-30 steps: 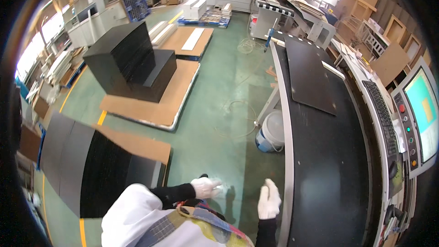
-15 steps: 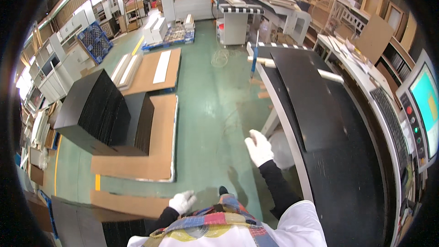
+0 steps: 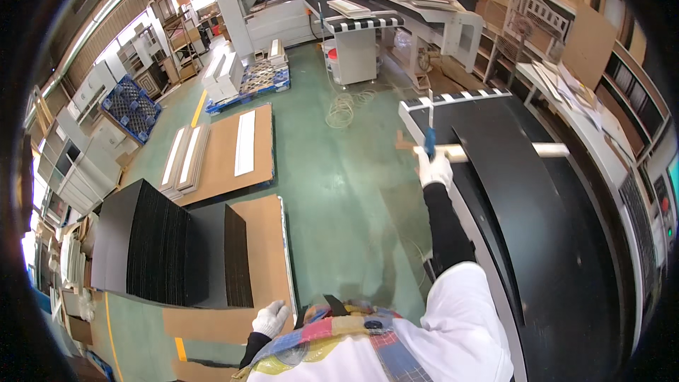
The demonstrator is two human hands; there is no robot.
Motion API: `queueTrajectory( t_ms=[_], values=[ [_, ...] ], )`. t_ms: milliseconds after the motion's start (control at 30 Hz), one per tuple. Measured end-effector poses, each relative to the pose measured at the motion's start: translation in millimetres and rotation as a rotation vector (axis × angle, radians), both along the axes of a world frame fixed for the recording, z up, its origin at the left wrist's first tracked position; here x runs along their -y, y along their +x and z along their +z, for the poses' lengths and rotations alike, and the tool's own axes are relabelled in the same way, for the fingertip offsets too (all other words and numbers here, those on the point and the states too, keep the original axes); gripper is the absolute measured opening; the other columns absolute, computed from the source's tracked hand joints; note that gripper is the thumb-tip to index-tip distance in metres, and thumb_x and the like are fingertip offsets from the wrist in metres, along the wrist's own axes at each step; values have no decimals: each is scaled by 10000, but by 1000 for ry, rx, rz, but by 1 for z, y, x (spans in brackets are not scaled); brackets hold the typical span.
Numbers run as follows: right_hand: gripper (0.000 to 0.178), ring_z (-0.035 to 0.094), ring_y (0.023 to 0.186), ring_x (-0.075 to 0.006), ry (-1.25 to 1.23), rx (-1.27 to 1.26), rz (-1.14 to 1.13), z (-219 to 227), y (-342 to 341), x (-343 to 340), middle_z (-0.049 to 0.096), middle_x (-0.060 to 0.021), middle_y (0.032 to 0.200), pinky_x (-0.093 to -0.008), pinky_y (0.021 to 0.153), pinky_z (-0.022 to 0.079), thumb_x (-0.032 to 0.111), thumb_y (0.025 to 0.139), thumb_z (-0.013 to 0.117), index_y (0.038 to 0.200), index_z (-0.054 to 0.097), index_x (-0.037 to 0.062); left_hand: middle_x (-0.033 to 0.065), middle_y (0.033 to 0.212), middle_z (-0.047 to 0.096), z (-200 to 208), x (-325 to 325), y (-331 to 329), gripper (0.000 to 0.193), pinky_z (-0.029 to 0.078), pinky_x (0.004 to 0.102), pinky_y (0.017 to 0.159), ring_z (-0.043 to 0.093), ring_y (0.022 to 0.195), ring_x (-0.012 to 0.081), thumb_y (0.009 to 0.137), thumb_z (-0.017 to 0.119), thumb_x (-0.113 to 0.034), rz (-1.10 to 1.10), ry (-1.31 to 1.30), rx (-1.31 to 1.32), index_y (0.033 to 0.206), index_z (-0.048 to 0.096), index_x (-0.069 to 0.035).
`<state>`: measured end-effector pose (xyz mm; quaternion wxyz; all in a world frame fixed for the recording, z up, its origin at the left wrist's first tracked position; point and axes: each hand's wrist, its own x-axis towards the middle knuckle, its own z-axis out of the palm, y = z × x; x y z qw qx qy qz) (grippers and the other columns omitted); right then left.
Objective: Processing wood panels using a woodworking machine and organizing them on pallets.
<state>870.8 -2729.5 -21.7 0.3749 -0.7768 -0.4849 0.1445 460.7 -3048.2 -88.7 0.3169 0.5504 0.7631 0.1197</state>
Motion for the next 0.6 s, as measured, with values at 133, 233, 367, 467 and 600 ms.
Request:
queueTrajectory(
  t_ms=[133,233,367,467,600],
  values=[
    [487,635,904,-377,111,125,-254,-18,11,-14,656,-204,957,-455,818,477,458,766,650,1021,615,44,194,1016,648,-32,-77,-34,426,467,454,872,599,1003,380,879,481,-463,-113,-141,10,1091,628,-123],
    [404,636,871,-361,141,174,-226,-4,9,-13,660,-186,895,-425,782,483,413,789,641,976,637,55,171,1031,651,-29,-158,-55,389,472,446,854,601,1011,363,878,489,-458,-405,-280,9,1084,641,-164],
    [461,637,826,-304,548,283,-402,54,-6,-6,661,-164,899,-385,773,484,394,802,669,1045,614,5,176,1123,631,-31,-266,-84,455,465,432,911,586,1069,351,892,492,-450,-563,-150,-42,1188,598,-121],
    [447,606,755,-161,673,31,-619,140,11,44,637,-81,833,-284,733,471,365,846,660,1053,612,-29,171,1140,628,-17,-343,-88,458,463,425,921,583,1085,342,887,508,-428,-722,-109,-40,1197,597,-102],
    [317,599,716,-116,664,-270,-546,196,50,114,622,-43,793,-230,716,465,305,877,631,1001,636,14,185,1131,628,-23,-417,-77,451,467,424,918,591,1067,345,879,522,-403,-832,-68,-97,1182,604,-79]
  ],
)
